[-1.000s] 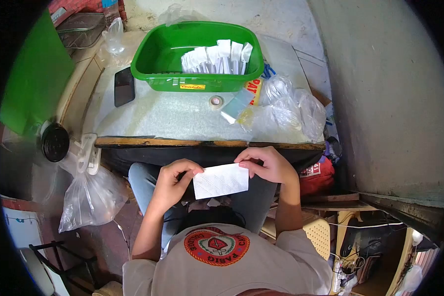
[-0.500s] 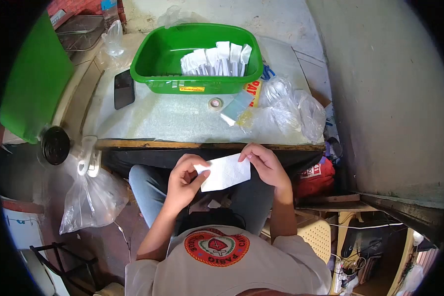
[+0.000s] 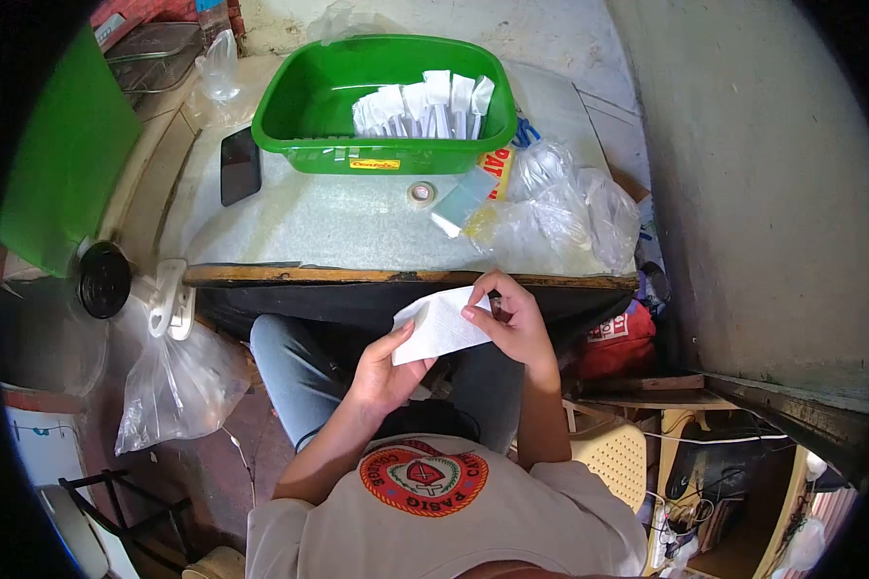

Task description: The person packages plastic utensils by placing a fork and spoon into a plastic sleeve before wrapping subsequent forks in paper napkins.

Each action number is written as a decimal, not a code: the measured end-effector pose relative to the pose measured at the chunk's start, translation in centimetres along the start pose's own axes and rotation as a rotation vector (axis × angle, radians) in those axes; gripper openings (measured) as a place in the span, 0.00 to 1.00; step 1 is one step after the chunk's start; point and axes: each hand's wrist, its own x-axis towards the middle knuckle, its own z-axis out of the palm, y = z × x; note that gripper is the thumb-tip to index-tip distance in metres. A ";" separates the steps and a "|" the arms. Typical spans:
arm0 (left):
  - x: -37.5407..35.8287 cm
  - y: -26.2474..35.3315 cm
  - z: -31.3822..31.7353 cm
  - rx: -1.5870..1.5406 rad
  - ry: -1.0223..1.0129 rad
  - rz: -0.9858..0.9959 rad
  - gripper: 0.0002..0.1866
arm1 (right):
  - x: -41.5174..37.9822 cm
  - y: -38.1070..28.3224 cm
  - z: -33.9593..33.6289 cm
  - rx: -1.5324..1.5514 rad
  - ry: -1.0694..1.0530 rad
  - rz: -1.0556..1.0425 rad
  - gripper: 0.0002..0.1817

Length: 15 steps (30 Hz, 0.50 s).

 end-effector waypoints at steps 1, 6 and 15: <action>0.0 -0.1 0.3 -0.012 -0.020 0.001 0.25 | 0.0 0.1 0.0 -0.009 0.002 -0.031 0.09; 0.2 0.6 1.8 0.034 0.001 -0.044 0.27 | 0.0 -0.1 -0.2 -0.031 0.017 -0.108 0.08; 0.0 2.1 1.5 0.147 0.055 -0.083 0.28 | -0.9 0.9 -0.7 0.022 -0.003 -0.032 0.08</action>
